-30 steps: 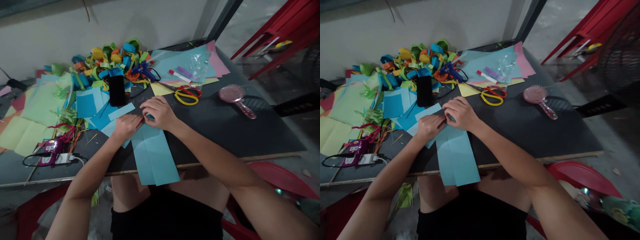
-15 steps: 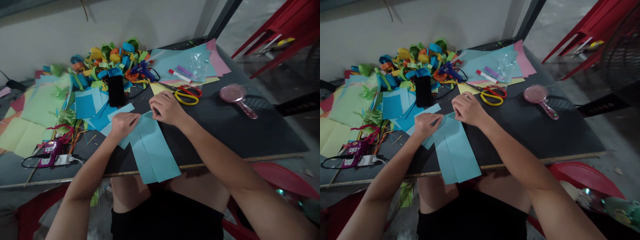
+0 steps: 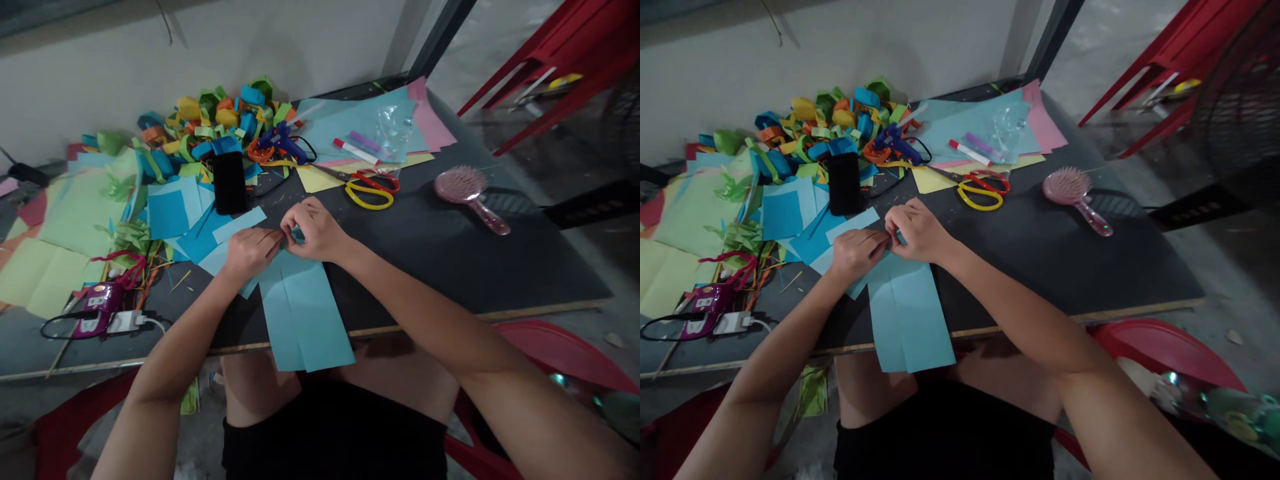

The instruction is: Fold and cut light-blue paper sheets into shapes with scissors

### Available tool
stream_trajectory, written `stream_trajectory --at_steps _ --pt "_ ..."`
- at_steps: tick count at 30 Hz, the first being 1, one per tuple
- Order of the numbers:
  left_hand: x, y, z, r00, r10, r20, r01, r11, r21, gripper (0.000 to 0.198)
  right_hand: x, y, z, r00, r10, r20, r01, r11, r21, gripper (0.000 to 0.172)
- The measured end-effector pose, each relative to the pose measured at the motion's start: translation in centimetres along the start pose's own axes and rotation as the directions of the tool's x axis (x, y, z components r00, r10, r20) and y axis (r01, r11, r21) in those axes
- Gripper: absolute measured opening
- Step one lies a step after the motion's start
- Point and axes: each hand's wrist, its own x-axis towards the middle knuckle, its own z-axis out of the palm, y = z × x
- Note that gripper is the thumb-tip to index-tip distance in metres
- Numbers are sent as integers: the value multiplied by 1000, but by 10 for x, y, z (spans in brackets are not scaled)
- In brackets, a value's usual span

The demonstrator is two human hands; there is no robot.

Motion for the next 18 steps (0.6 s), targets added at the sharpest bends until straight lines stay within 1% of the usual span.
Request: stream_trajectory --at_steps 4,9,15,18 --pt "-1 0 1 999 -17 27 18 1000 -8 17 0 3 1 999 -37 -13 36 998 -48 23" --pt "1 0 -1 999 -38 37 37 999 24 18 -1 8 -3 999 -52 14 53 996 -75 24" --pt "4 2 -1 999 -20 -27 21 1000 19 15 -3 13 -7 998 -70 -8 69 994 -85 25" --pt "4 1 -3 998 -18 -55 18 1000 3 15 -4 17 -10 998 -57 -12 56 996 -70 26"
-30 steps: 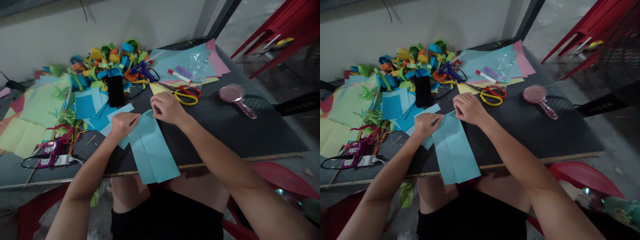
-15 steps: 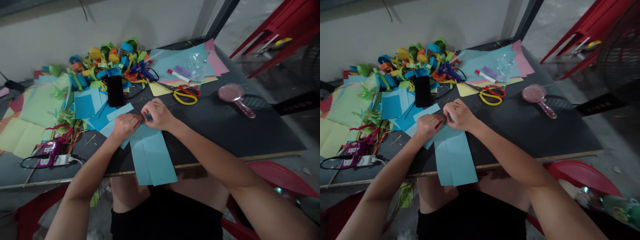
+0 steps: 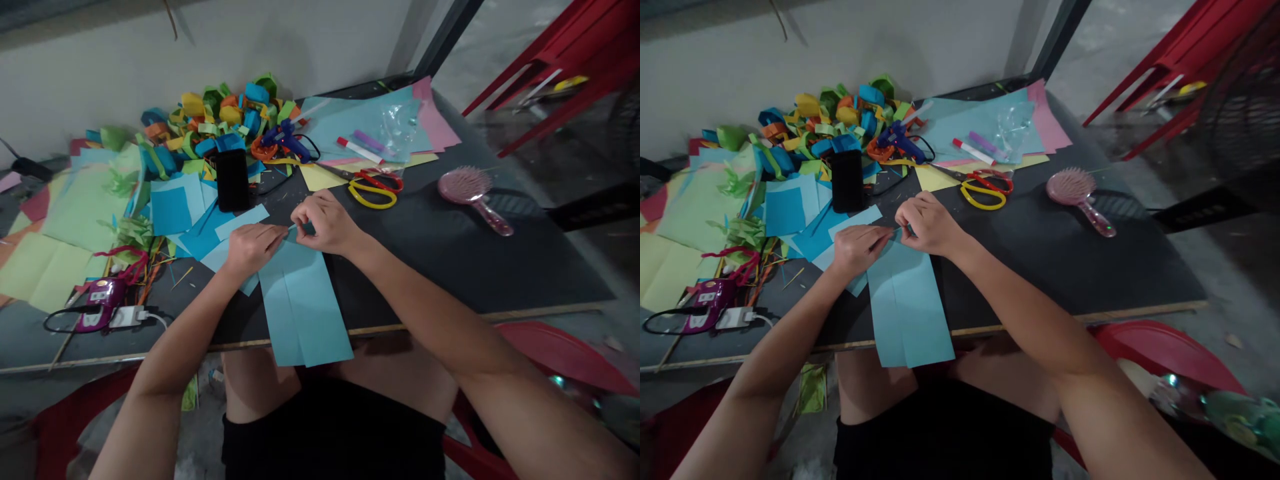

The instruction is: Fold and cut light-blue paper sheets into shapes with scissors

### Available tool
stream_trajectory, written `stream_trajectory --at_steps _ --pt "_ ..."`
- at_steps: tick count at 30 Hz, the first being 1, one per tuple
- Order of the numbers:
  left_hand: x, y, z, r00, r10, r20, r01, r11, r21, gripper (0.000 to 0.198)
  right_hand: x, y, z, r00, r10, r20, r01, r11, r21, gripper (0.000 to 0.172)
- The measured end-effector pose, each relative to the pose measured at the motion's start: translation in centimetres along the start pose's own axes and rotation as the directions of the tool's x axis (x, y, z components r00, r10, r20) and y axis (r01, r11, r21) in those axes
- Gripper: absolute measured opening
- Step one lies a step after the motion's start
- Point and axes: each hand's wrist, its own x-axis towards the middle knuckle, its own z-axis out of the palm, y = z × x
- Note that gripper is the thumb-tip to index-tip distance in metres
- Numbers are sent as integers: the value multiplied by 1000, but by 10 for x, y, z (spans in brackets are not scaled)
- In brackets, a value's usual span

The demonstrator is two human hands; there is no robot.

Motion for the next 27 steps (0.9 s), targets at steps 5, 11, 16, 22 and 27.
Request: stream_trajectory --at_steps 5,11,16,22,27 --pt "0 -8 -9 992 -64 -108 65 998 5 13 -5 18 -11 995 65 -81 -68 997 -39 30" --pt "2 -6 -10 998 -35 -58 35 999 -8 14 -1 5 -10 982 108 -152 -106 994 17 32" --pt "4 -1 -6 999 20 -29 -20 1000 5 12 4 -9 1 997 17 -76 -14 999 41 29" --pt "4 -1 -5 999 35 -42 -35 999 -21 9 3 -9 3 997 -2 -82 5 999 38 30" --pt "5 1 -7 999 -12 -34 11 999 -33 11 1 -7 1 995 15 -104 -8 998 68 30"
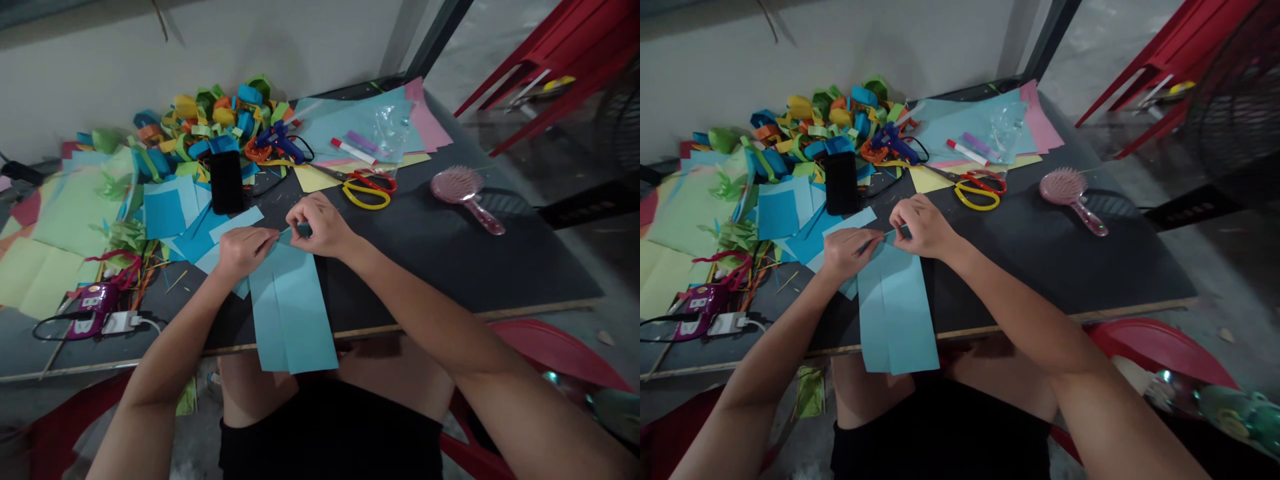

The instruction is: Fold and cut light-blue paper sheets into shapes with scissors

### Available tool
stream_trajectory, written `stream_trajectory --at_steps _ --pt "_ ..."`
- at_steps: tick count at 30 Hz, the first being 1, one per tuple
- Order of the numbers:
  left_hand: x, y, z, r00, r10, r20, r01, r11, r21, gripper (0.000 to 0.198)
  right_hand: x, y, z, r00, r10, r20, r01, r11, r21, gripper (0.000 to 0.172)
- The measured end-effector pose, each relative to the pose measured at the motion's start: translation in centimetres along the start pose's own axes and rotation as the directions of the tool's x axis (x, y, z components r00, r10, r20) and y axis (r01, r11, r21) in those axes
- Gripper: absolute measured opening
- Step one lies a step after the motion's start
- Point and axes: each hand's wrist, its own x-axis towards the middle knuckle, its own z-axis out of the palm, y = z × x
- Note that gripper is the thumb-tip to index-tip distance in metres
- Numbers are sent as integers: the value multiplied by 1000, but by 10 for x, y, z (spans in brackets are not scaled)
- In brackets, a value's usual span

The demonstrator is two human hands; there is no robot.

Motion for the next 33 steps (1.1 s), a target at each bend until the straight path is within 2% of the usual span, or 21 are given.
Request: stream_trajectory --at_steps 3,7,14,19,28,33 --pt "0 0 -1 1000 0 27 0 1000 -10 13 0 2 -3 999 25 29 -25 1000 7 31" --pt "0 -1 -1 1000 -1 8 1 999 -34 12 -1 4 -5 999 13 30 -14 999 30 32" --pt "0 -2 -2 1000 -12 -4 12 998 -55 11 -2 9 -11 995 79 66 -82 996 45 35" --pt "0 -3 -2 999 -10 -41 7 998 -61 11 -2 15 -18 998 61 27 -62 998 32 38" --pt "-1 -3 -3 1000 -27 9 28 998 -61 15 -1 17 -24 990 135 45 -136 991 16 38" --pt "-1 -1 -2 999 -24 31 26 998 -62 16 0 7 -18 990 138 12 -138 990 -4 34"
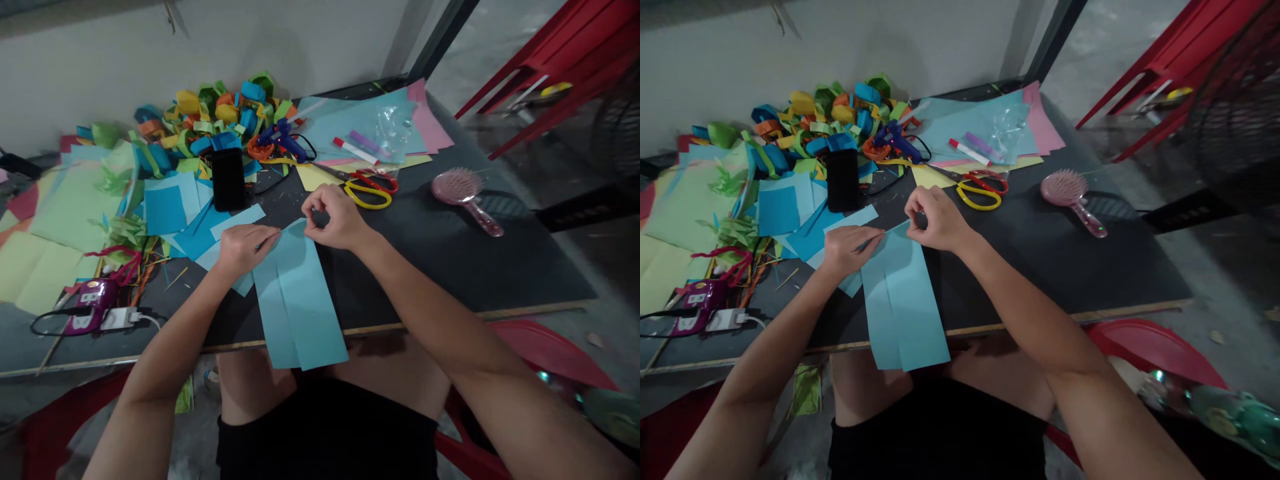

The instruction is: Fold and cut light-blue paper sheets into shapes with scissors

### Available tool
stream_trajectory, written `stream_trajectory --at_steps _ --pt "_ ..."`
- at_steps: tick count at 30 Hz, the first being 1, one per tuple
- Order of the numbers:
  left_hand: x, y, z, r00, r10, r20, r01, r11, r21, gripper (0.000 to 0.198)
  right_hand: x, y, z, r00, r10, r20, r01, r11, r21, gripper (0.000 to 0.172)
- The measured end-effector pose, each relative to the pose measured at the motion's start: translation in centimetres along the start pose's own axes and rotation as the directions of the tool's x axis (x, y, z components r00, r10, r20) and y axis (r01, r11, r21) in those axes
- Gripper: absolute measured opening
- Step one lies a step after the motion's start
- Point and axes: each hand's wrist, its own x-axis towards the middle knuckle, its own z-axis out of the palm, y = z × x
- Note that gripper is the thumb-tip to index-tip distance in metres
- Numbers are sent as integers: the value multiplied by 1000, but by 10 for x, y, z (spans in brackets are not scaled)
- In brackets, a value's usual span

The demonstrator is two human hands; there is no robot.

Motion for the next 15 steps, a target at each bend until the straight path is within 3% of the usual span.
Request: stream_trajectory --at_steps 6,15 --pt "-3 1 5 997 75 7 -76 994 74 13 1 -18 20 989 -113 97 117 992 -40 27" --pt "-6 -5 13 992 129 -16 -126 985 116 16 -1 -19 28 987 -150 50 153 987 -48 26"
